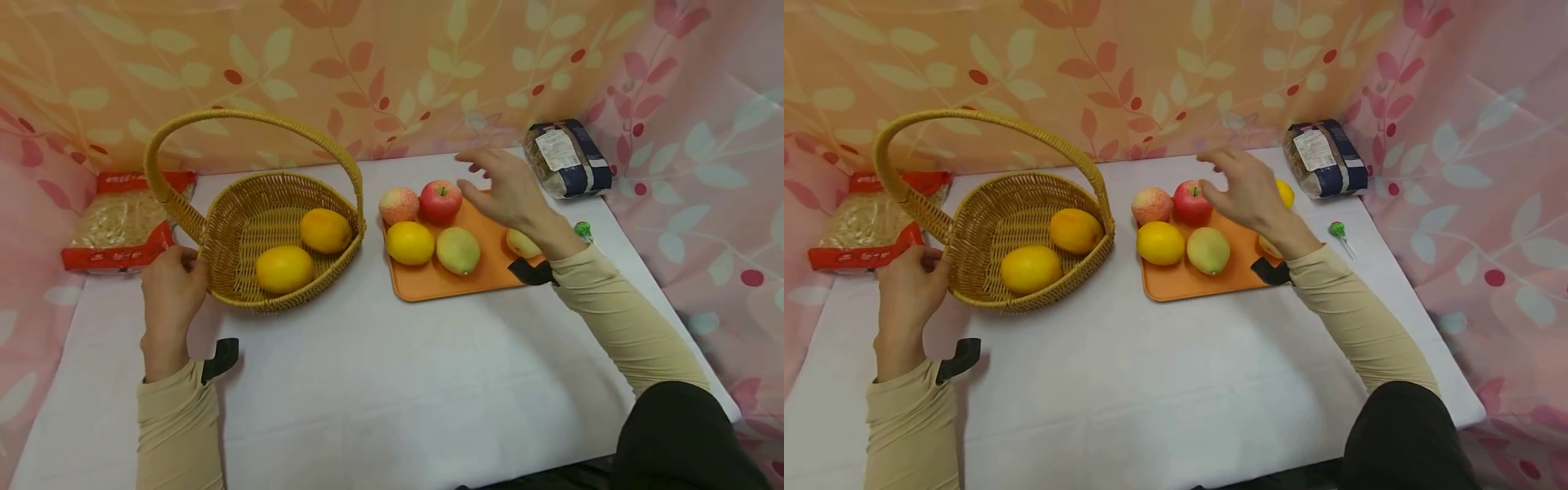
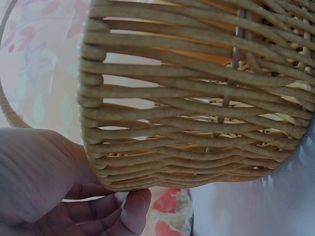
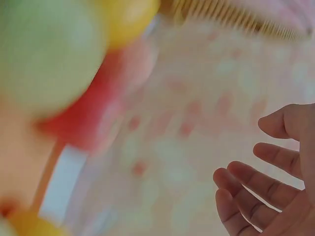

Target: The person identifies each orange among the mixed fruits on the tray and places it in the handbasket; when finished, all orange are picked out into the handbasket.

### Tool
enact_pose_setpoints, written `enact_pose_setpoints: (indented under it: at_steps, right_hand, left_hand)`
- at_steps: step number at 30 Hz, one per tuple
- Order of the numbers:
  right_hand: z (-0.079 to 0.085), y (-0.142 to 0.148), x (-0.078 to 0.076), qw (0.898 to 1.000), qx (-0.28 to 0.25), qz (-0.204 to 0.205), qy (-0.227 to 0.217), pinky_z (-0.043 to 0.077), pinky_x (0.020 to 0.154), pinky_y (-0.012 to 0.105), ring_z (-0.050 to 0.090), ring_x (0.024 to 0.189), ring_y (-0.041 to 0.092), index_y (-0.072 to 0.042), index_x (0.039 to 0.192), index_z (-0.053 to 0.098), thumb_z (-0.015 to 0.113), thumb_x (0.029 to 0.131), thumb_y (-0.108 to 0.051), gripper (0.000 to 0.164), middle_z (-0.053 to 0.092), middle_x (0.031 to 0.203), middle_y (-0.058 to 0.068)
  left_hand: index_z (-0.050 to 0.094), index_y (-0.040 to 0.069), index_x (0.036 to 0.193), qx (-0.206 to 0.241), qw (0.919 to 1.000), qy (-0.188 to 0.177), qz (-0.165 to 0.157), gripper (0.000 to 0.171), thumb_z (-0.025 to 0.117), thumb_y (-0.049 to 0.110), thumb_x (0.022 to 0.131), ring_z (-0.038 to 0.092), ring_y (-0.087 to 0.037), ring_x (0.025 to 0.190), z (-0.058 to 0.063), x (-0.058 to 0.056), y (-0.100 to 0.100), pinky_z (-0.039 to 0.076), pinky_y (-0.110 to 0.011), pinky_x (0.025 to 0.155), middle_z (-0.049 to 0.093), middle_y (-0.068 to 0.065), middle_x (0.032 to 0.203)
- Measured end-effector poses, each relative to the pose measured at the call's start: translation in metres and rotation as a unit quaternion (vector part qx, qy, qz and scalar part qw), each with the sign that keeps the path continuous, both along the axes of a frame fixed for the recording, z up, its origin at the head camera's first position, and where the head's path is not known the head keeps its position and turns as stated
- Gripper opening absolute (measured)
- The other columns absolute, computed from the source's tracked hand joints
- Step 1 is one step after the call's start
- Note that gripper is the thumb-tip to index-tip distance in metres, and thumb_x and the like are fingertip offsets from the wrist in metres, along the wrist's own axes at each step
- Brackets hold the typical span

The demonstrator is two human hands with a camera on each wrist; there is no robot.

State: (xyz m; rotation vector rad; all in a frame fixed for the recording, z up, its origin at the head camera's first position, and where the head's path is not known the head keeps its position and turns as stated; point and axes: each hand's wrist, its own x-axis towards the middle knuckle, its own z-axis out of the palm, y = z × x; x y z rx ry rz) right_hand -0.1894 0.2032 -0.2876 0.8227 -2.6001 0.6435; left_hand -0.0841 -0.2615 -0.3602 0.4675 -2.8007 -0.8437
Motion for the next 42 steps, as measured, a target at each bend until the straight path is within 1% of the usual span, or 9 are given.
enact_pose_setpoints:
  at_steps: [5,9,18,20,23,29,36,39,42]
  right_hand:
    - [-0.014,0.058,-0.029,0.99,0.013,-0.112,-0.087,0.048,0.092,0.053,0.06,0.109,0.038,-0.005,0.136,0.053,0.063,0.089,-0.024,0.051,0.061,0.127,0.021]
    - [-0.028,0.086,-0.041,0.972,0.047,-0.157,-0.169,0.04,0.098,0.06,0.052,0.116,0.044,-0.005,0.143,0.044,0.059,0.091,-0.032,0.061,0.054,0.132,0.027]
    - [-0.04,0.107,-0.057,0.921,0.136,-0.165,-0.326,0.024,0.112,0.066,0.032,0.136,0.05,-0.001,0.152,0.024,0.055,0.092,-0.049,0.083,0.032,0.152,0.032]
    - [-0.04,0.106,-0.059,0.911,0.151,-0.162,-0.348,0.023,0.112,0.065,0.032,0.136,0.05,-0.001,0.152,0.023,0.055,0.092,-0.051,0.085,0.032,0.151,0.032]
    - [-0.041,0.105,-0.06,0.904,0.17,-0.156,-0.36,0.026,0.11,0.065,0.034,0.131,0.053,0.0,0.15,0.027,0.057,0.091,-0.05,0.083,0.038,0.147,0.033]
    - [-0.042,0.103,-0.062,0.909,0.182,-0.152,-0.344,0.035,0.103,0.064,0.044,0.116,0.051,0.001,0.143,0.034,0.061,0.089,-0.045,0.075,0.049,0.133,0.033]
    - [-0.039,0.102,-0.06,0.913,0.18,-0.154,-0.332,0.038,0.1,0.061,0.049,0.111,0.047,0.002,0.14,0.037,0.065,0.088,-0.045,0.075,0.051,0.13,0.033]
    - [-0.038,0.1,-0.058,0.919,0.17,-0.159,-0.319,0.039,0.098,0.061,0.05,0.111,0.045,0.0,0.14,0.038,0.066,0.087,-0.045,0.075,0.052,0.131,0.031]
    - [-0.033,0.096,-0.054,0.93,0.15,-0.164,-0.291,0.039,0.096,0.062,0.051,0.111,0.045,-0.002,0.14,0.04,0.066,0.086,-0.043,0.073,0.053,0.131,0.03]
  left_hand:
    - [0.061,-0.014,0.112,0.002,1.0,-0.007,-0.002,0.036,0.047,0.016,0.096,0.056,-0.038,0.079,-0.001,0.0,0.0,0.038,-0.023,0.051,0.062,-0.031,0.095]
    - [0.061,-0.013,0.109,0.002,1.0,-0.002,-0.009,0.035,0.047,0.016,0.096,0.056,-0.038,0.077,-0.002,0.0,-0.001,0.038,-0.024,0.05,0.062,-0.03,0.093]
    - [0.063,-0.014,0.105,-0.008,0.9997,0.021,-0.014,0.033,0.049,0.014,0.095,0.055,-0.04,0.078,-0.003,0.001,-0.001,0.037,-0.026,0.052,0.062,-0.031,0.091]
    - [0.063,-0.014,0.105,-0.006,0.9996,0.022,-0.013,0.033,0.049,0.014,0.095,0.055,-0.039,0.078,-0.002,0.001,-0.001,0.037,-0.026,0.052,0.062,-0.031,0.091]
    - [0.063,-0.014,0.105,-0.005,0.9996,0.025,-0.014,0.033,0.049,0.014,0.095,0.055,-0.039,0.078,-0.001,0.001,-0.002,0.037,-0.025,0.052,0.062,-0.03,0.091]
    - [0.063,-0.013,0.105,-0.005,0.9996,0.024,-0.013,0.033,0.049,0.015,0.095,0.055,-0.039,0.078,0.0,0.001,-0.002,0.037,-0.025,0.052,0.062,-0.03,0.09]
    - [0.063,-0.014,0.105,0.0,0.9995,0.027,-0.015,0.032,0.049,0.014,0.095,0.055,-0.038,0.078,0.001,0.001,-0.001,0.038,-0.025,0.053,0.061,-0.03,0.09]
    - [0.062,-0.014,0.105,0.003,0.9996,0.024,-0.015,0.032,0.049,0.013,0.095,0.055,-0.038,0.077,0.0,0.001,-0.001,0.038,-0.024,0.052,0.061,-0.03,0.091]
    - [0.062,-0.014,0.105,0.003,0.9996,0.023,-0.014,0.032,0.049,0.013,0.095,0.055,-0.038,0.077,0.0,0.002,-0.001,0.038,-0.025,0.051,0.061,-0.03,0.09]
